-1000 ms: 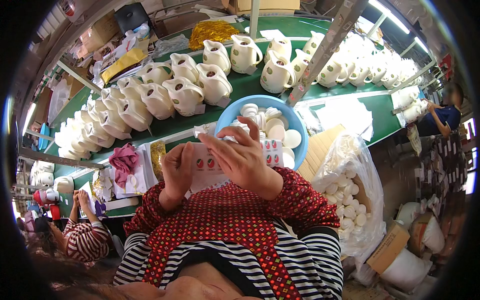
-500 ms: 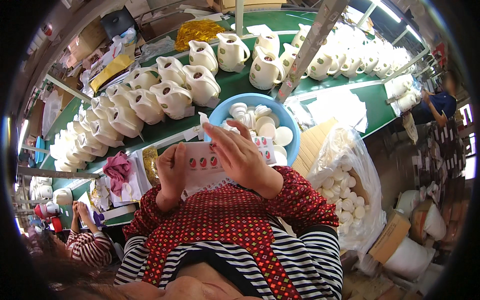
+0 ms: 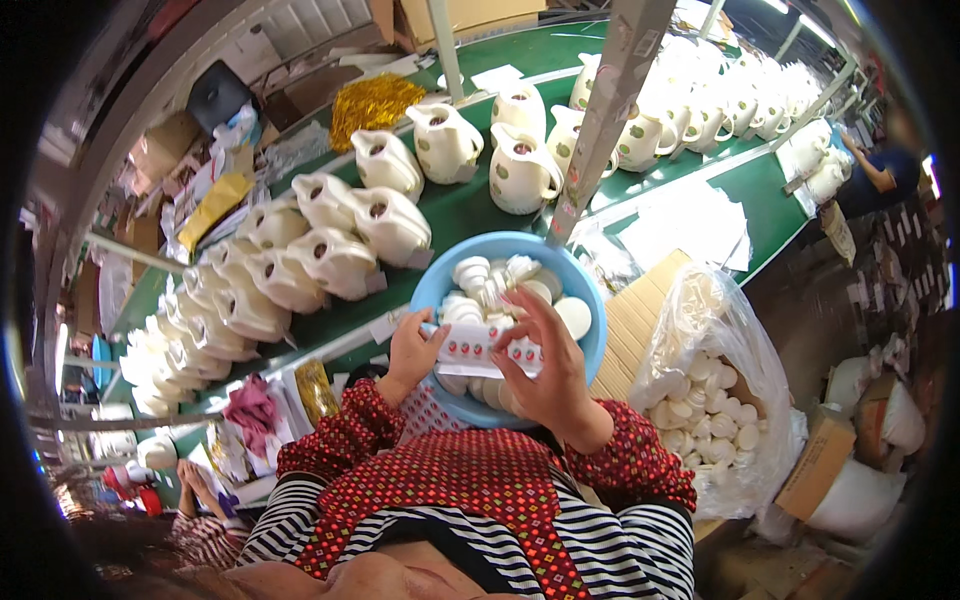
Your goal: The person applies small round stickers to the exterior of white ceramic pitchers and places lids on them. The person picks up pitchers from a green conveyor belt, applies stickers, and then places the finished items back on the belt.
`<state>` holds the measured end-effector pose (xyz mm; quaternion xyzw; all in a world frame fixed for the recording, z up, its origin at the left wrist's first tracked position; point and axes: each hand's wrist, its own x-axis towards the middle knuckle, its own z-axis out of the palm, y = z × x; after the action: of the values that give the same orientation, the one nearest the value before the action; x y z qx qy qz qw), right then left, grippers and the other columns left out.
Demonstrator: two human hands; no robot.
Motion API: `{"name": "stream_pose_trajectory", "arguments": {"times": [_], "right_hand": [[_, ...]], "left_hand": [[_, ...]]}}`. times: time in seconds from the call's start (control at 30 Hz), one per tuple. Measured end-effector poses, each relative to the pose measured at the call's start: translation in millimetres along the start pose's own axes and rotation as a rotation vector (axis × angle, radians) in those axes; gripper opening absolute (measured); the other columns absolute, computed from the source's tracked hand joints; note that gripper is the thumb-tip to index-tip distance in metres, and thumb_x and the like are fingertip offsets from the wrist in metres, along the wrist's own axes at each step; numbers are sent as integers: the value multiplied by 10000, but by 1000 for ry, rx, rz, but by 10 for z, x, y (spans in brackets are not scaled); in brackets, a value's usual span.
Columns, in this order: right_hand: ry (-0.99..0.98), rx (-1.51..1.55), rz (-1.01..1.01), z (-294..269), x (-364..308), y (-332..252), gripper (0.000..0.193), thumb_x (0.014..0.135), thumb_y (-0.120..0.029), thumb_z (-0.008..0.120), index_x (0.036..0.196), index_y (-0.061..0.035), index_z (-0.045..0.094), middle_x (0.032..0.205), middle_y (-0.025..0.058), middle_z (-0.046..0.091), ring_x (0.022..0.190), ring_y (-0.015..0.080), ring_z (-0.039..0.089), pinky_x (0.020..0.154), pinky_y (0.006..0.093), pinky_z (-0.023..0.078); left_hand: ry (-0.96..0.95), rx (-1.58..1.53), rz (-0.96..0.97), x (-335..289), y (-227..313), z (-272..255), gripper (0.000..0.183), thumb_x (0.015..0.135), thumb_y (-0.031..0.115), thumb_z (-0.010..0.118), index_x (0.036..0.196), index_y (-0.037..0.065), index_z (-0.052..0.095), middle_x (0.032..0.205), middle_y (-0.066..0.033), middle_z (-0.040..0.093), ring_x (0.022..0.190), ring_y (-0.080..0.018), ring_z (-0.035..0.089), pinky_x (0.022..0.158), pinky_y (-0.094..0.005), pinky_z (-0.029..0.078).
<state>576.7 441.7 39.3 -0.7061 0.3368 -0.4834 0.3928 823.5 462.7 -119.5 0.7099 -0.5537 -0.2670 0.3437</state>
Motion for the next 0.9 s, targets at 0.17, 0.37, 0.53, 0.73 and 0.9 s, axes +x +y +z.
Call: {"name": "stream_pose_trajectory", "arguments": {"times": [0.17,0.37,0.53,0.73,0.9], "right_hand": [[62,19,130,-175,71,239,869,765,122,803,1529,-36,421,1396,166,614,888,195,745,921,386,567],[42,4,183,-305,73,449,932,802,97,812,1576,-70,321,1448,197,576,901,184,732,992,422,544],[109,7,325,-530,-153,601,926,823,94,790,1591,-50,293,1470,227,542,925,164,712,1018,383,517],[147,10,320,-507,-91,595,864,824,99,781,1559,-26,345,1429,197,567,902,167,720,945,370,553],[142,-66,176,-583,110,321,883,823,119,777,1562,-36,318,1465,200,532,903,173,719,968,388,545]], "left_hand": [[213,188,489,1636,354,-254,568,866,263,807,1337,29,593,1225,-234,564,1191,-419,526,1049,-489,441],[240,694,223,3893,246,-42,810,765,377,892,1461,144,549,1649,-279,220,1504,-516,238,1203,-625,285],[-29,907,95,4415,492,177,774,736,593,859,1340,136,700,1720,-261,116,1598,-457,18,1263,-642,42],[100,630,322,4422,227,6,708,722,517,901,1200,15,760,1643,-225,269,1577,-430,78,1278,-584,82],[13,-336,585,3686,524,-750,610,817,287,806,1312,-28,642,1492,-150,466,1383,-321,466,1168,-447,400]]}}
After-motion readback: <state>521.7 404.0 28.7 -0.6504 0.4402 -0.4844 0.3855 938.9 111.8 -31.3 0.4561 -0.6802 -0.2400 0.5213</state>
